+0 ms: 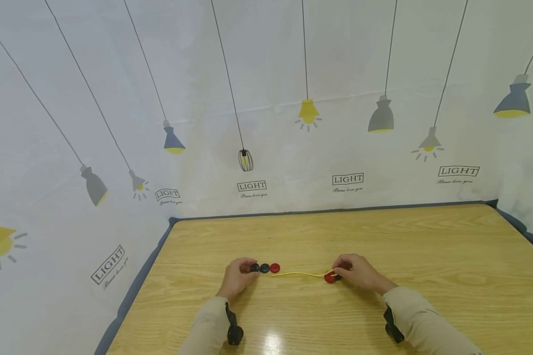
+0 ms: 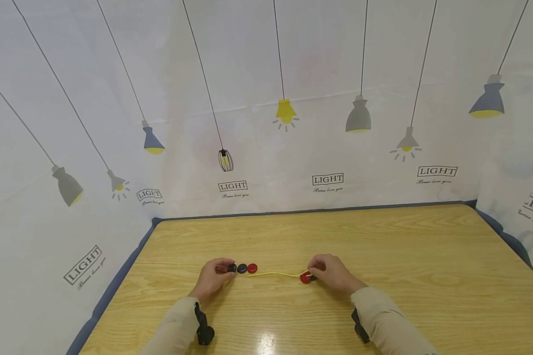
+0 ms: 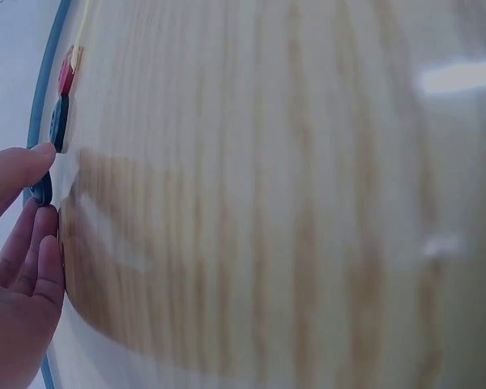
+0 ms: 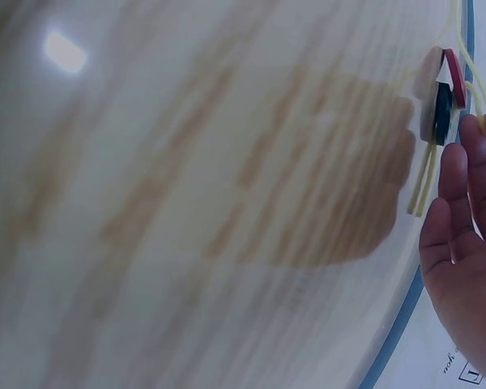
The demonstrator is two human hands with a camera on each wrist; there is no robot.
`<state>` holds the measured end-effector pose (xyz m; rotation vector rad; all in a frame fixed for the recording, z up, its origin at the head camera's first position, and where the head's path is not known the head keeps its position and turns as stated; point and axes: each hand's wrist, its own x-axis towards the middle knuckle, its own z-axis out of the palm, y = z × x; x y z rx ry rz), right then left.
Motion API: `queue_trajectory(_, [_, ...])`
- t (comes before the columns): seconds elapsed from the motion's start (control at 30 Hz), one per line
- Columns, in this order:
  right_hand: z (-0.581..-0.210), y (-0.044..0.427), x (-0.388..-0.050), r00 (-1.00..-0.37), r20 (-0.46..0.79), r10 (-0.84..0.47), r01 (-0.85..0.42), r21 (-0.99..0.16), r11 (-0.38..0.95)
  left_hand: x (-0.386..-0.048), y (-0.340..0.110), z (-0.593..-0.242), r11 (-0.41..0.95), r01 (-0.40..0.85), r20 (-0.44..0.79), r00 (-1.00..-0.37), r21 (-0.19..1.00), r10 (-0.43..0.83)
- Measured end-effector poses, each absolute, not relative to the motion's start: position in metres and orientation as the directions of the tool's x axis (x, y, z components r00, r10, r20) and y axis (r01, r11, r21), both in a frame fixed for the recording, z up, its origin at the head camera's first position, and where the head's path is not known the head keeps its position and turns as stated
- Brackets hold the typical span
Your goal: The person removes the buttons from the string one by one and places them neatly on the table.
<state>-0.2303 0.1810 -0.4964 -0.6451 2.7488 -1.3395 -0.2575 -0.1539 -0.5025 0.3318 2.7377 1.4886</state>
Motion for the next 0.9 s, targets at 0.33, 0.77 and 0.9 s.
queue_trajectory(0.33, [-0.4985, 0.1795, -0.2300, -0.912, 0.177, -0.370, -0.370, -0.743, 0.557, -0.2608, -0.1535, -0.5034, 0.560, 0.178, 0.114, -0.982, 0.809, 0.148])
queue_trajectory(0.77, [-0.4987, 0.1799, -0.2303, -0.912, 0.180, -0.369, -0.372, -0.740, 0.560, -0.2621, -0.1538, -0.5053, 0.503, 0.156, 0.113, -0.987, 0.850, 0.115])
queue_trajectory(0.9, [-0.4982, 0.1800, -0.2304, -0.912, 0.177, -0.370, -0.371, -0.740, 0.560, -0.2623, -0.1540, -0.5073, 0.482, 0.148, 0.110, -0.988, 0.864, 0.106])
